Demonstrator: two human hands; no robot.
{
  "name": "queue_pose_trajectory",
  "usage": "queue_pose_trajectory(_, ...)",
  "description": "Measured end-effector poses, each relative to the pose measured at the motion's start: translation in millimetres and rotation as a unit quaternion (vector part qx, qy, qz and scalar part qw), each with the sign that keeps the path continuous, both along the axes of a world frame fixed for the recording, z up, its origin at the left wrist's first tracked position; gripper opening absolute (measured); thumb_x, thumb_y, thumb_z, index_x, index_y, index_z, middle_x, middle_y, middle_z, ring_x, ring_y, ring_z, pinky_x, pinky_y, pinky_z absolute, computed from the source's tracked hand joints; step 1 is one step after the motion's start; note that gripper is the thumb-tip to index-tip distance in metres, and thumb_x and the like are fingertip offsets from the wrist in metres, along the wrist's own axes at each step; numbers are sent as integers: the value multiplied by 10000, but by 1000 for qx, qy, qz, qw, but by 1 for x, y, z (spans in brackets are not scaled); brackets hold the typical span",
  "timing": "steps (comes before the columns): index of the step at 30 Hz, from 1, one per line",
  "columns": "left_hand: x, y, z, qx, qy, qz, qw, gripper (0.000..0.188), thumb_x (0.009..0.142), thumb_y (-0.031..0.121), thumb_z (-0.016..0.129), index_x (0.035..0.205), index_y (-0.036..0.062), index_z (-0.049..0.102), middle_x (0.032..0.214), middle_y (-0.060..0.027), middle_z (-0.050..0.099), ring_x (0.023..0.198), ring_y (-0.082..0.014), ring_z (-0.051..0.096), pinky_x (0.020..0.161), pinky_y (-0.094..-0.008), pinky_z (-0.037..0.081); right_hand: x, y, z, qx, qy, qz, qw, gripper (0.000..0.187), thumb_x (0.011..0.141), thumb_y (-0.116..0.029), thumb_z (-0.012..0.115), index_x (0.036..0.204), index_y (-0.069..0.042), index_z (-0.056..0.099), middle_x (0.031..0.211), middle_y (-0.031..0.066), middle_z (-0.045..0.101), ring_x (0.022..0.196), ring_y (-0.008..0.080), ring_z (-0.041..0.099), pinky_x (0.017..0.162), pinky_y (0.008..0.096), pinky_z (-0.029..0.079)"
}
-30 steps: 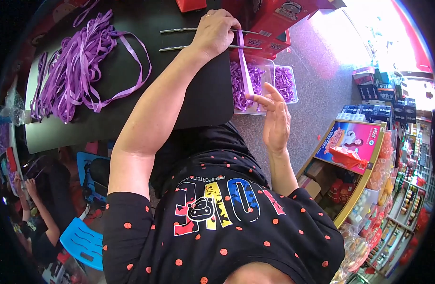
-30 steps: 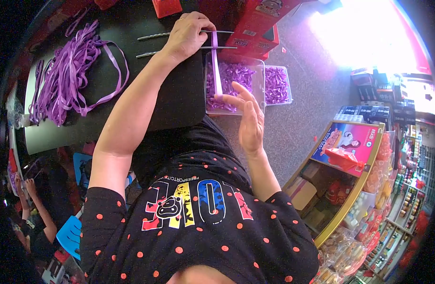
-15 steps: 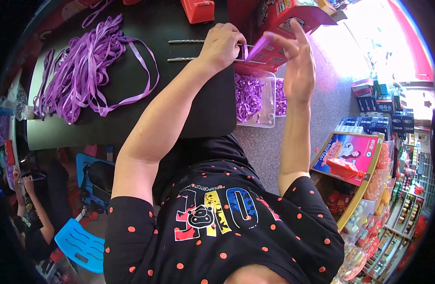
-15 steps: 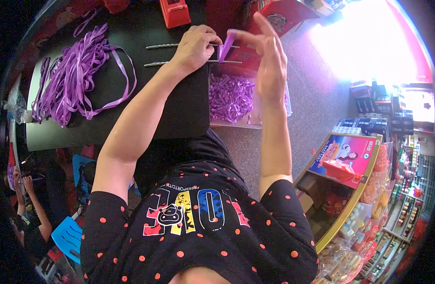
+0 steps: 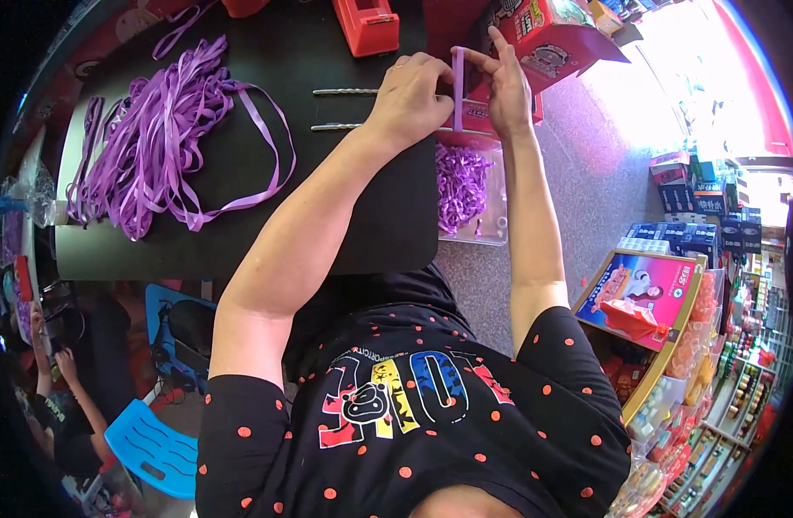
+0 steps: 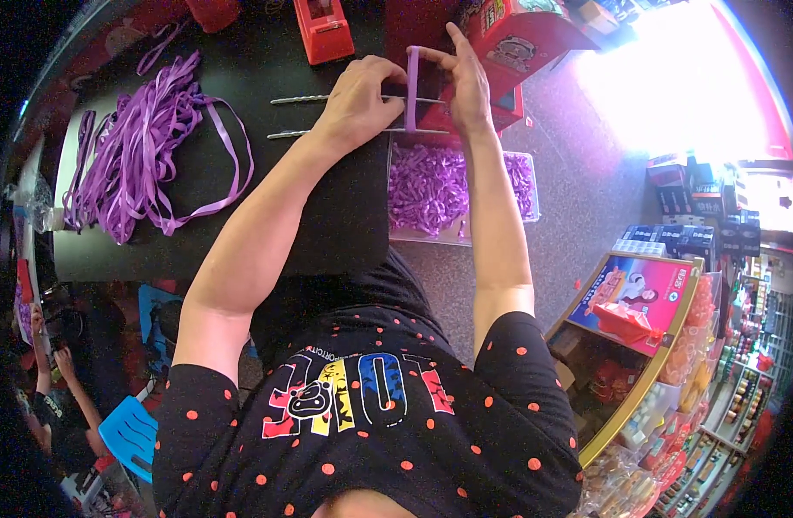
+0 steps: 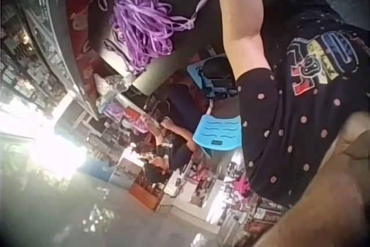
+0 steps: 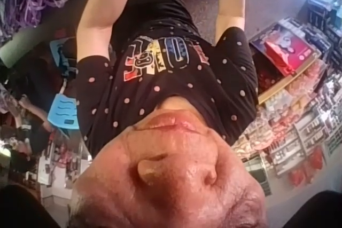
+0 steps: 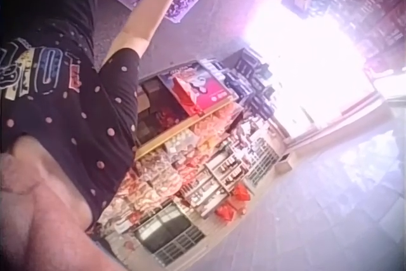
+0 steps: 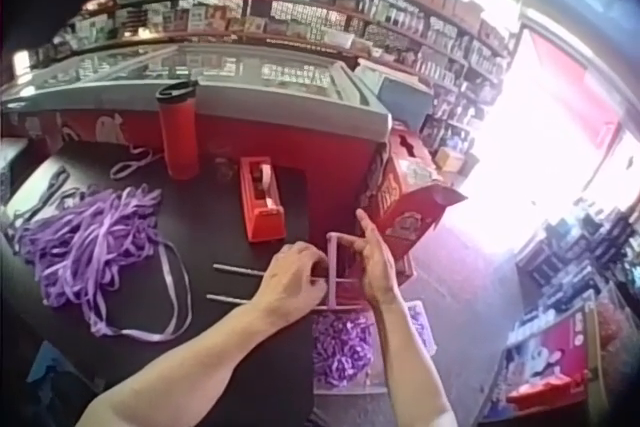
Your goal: The recorder uses a two-pronged metal jig to wrap purple ribbon into small bows, securing each one with tape from a red dispenser.
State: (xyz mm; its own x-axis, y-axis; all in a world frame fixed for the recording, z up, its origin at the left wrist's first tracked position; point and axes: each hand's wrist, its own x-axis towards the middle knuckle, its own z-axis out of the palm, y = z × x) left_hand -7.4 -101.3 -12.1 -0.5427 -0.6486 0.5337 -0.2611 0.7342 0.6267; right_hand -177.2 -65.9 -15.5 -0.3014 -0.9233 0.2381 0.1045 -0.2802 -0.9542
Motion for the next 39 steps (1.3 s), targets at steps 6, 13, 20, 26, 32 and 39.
queue_pose_trajectory(6, -1, -3, -2, 30, 50, 13, 998, 259, 733, -31, 504, 954, 45, 616, 1005, -136, 595, 1003, -314, 545, 899, -375, 431, -13, 0, -26, 53, 48, -13, 997, 544, 1004, -350, 280, 1426, -8, 251, 1120, 201, 621, 1012, 231, 601, 957, 341, 417)
queue_pose_trajectory(13, 6, 1, 12, 113, 117, 25, 986, 267, 771, -63, 462, 941, 43, 638, 938, -107, 599, 905, -215, 604, 828, -288, 458, 32, 59, -56, 96, 94, -52, 990, 563, 977, -413, 377, 1384, -24, 363, 1058, 114, 620, 864, 169, 604, 844, 326, 466)
queue_pose_trajectory(20, 4, 15, 43, 196, 200, -26, 960, 244, 786, -66, 446, 925, 17, 629, 881, -44, 594, 805, -155, 574, 770, -257, 460, 80, 127, -30, 116, 75, -121, 983, 341, 986, -283, 407, 1198, -35, 506, 964, 7, 567, 843, 74, 476, 760, 215, 372)
queue_pose_trajectory(26, 14, 63, 52, 747, 202, -141, 618, 112, 867, 91, 497, 936, 49, 575, 862, -69, 594, 741, -178, 568, 717, -313, 504, 89, 126, 4, 93, -13, -125, 988, 276, 985, -250, 428, 1132, -40, 531, 832, -21, 509, 672, 42, 406, 622, 198, 364)
queue_pose_trajectory(32, 19, 133, 46, 791, 155, -111, 582, 414, 957, 450, 413, 1119, 84, 518, 1050, -94, 536, 952, -211, 489, 859, -373, 422, 67, 114, 16, 142, -51, -82, 985, 413, 985, -352, 425, 1220, -14, 459, 930, 139, 622, 556, 26, 381, 529, 171, 341)
queue_pose_trajectory(39, -13, 111, 34, 763, 384, -79, 514, 694, 931, 588, 293, 1358, 42, 279, 1457, -162, 258, 1343, -247, 262, 1108, -405, 146, 61, 108, 17, 158, -56, -55, 984, 508, 961, -417, 461, 1244, 4, 437, 866, 161, 637, 513, 29, 349, 477, 180, 270)
